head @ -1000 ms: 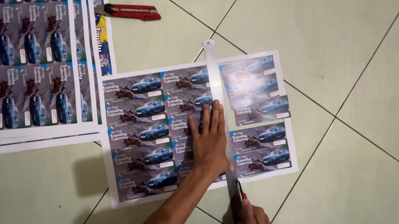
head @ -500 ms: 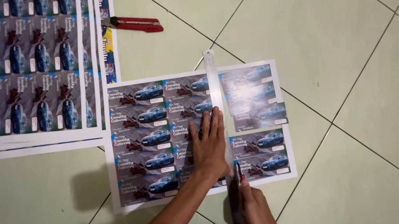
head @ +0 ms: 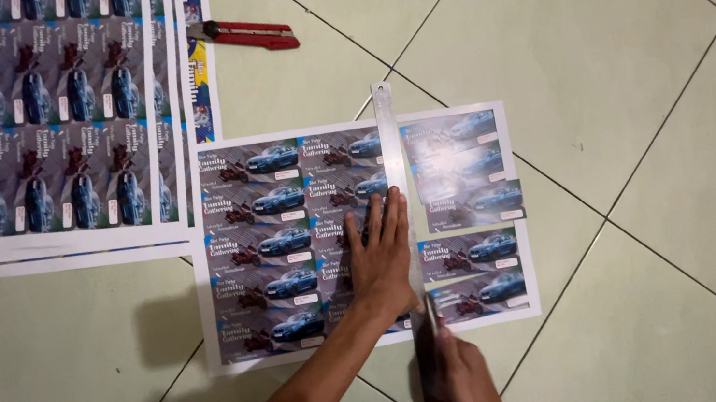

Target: The person uses a metal ruler and a red utility knife to cut a large printed sheet into smaller rectangular pieces. They align the ruler, cut along the edge, and separate the cut sections, repeating the process to create multiple identical pieces.

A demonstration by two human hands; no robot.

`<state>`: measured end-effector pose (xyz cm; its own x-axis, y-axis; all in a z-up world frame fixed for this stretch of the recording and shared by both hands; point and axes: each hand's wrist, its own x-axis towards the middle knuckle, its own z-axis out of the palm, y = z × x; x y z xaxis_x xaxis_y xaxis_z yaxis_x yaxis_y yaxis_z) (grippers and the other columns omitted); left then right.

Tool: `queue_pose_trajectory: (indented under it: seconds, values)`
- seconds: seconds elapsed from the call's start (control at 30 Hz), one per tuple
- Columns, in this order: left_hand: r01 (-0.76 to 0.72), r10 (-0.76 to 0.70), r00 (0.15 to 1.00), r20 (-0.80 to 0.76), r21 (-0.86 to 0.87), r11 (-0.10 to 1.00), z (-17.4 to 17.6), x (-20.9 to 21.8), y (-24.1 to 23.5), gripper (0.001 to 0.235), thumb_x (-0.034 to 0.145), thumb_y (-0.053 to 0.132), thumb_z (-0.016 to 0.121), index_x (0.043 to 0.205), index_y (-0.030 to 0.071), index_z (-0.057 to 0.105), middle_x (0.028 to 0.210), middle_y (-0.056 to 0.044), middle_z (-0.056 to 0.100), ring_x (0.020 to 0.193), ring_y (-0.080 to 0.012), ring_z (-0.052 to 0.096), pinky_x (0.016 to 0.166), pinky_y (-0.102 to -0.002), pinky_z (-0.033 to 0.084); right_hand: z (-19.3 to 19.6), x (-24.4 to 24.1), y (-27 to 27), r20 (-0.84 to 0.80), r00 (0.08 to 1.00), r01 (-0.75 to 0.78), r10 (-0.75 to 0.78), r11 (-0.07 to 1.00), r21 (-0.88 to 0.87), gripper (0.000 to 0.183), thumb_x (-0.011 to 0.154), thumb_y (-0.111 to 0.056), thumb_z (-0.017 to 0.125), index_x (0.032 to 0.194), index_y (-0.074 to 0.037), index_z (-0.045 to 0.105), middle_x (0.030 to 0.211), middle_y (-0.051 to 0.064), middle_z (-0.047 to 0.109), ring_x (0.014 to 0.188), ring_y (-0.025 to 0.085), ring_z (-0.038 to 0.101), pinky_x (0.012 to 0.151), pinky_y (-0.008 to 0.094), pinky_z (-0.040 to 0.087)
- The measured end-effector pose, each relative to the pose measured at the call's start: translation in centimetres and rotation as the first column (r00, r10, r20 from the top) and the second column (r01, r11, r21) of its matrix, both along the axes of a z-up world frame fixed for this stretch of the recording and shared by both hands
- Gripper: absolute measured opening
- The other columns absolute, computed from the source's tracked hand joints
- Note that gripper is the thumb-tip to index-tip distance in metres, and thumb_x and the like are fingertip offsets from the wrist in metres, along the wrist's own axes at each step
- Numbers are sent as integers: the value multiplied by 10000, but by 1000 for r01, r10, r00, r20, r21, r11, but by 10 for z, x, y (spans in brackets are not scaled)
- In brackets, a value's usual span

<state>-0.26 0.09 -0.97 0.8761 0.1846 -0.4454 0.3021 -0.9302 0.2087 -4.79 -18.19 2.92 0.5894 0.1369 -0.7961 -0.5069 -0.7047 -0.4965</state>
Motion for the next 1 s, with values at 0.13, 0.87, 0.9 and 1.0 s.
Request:
queue_pose_trajectory:
  seconds: [0.13, 0.87, 0.9, 1.0]
  values:
    - [-146, -44, 831, 554, 294, 945, -36, -11, -8, 2302, -214, 896, 904, 1657, -4, -89, 1745, -134, -78, 1603, -365, -57, 1227, -665, 12, -4, 19, -12, 170, 977, 140, -126, 988, -70, 432, 957, -483, 603, 848, -81, 716, 663, 58, 620, 582, 165, 440, 527, 323, 366]
    - [118, -180, 824, 538, 147, 982, -28, -30, -54, 803, 975, 479, 402, 1639, 97, 158, 1738, -53, 102, 1609, -246, 58, 1308, -534, -55, -22, 57, -45, 388, 874, -176, 292, 935, -307, 804, 876, -172, 583, 1594, -451, 355, 795, 193, 765, 669, 338, 707, 714, 396, 540]
    - [156, -129, 867, 482, -16, 988, -32, -25, -58, 713, 1005, 441, 381, 1612, 111, 205, 1732, -77, 79, 1604, -267, 22, 1281, -552, -100, -15, 63, -43, 388, 887, -154, 250, 953, -261, 775, 904, -158, 580, 1608, -401, 366, 747, 156, 754, 608, 263, 676, 704, 305, 521]
    - [185, -118, 809, 575, -59, 981, -14, -13, -57, 753, 1016, 381, 464, 1653, 60, 221, 1724, -84, 226, 1596, -287, 153, 1287, -561, 29, -21, 66, -51, 400, 887, -122, 232, 952, -281, 811, 897, -150, 615, 1617, -407, 345, 876, 145, 809, 597, 235, 695, 660, 304, 537]
